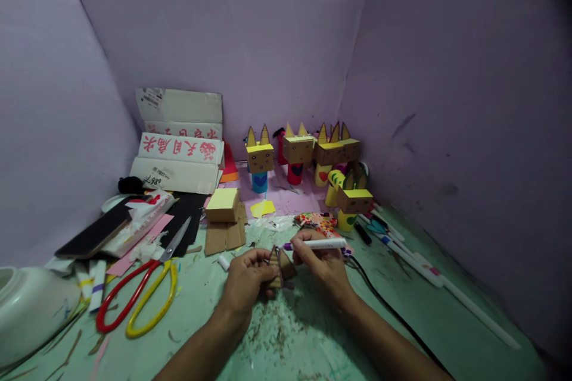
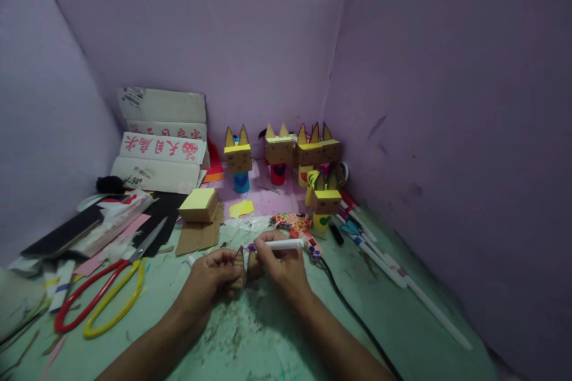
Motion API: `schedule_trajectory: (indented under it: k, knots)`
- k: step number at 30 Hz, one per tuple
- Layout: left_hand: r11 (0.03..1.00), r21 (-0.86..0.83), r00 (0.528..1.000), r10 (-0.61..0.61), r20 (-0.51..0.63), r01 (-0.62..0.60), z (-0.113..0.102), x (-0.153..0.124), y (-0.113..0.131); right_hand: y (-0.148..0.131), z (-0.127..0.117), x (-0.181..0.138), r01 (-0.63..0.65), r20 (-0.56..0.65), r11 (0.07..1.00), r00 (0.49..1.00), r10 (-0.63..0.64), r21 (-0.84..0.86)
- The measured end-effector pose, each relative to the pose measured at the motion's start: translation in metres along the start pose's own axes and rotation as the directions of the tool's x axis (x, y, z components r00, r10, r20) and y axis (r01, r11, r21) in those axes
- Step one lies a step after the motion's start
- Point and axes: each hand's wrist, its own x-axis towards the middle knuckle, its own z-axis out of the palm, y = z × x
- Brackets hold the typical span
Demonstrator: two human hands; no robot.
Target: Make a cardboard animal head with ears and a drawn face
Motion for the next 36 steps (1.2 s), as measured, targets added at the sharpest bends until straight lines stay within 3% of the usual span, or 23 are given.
schedule_trajectory:
  k: [14,36]
  knots:
    - [1.000,-0.012,1.000,0.010,0.018,-0.010,0.0019,-0.0023,0.0028,-0.0041,-0.0015,0.0007,0.001,0.006,1.000,1.000,-0.001,-0.004]
    - [0.999,0.040,0.998,-0.023,-0.061,0.025,0.0024,-0.0050,0.0080,0.0003,0.0006,0.0031,-0.050,0.034,0.991,0.998,0.046,0.124]
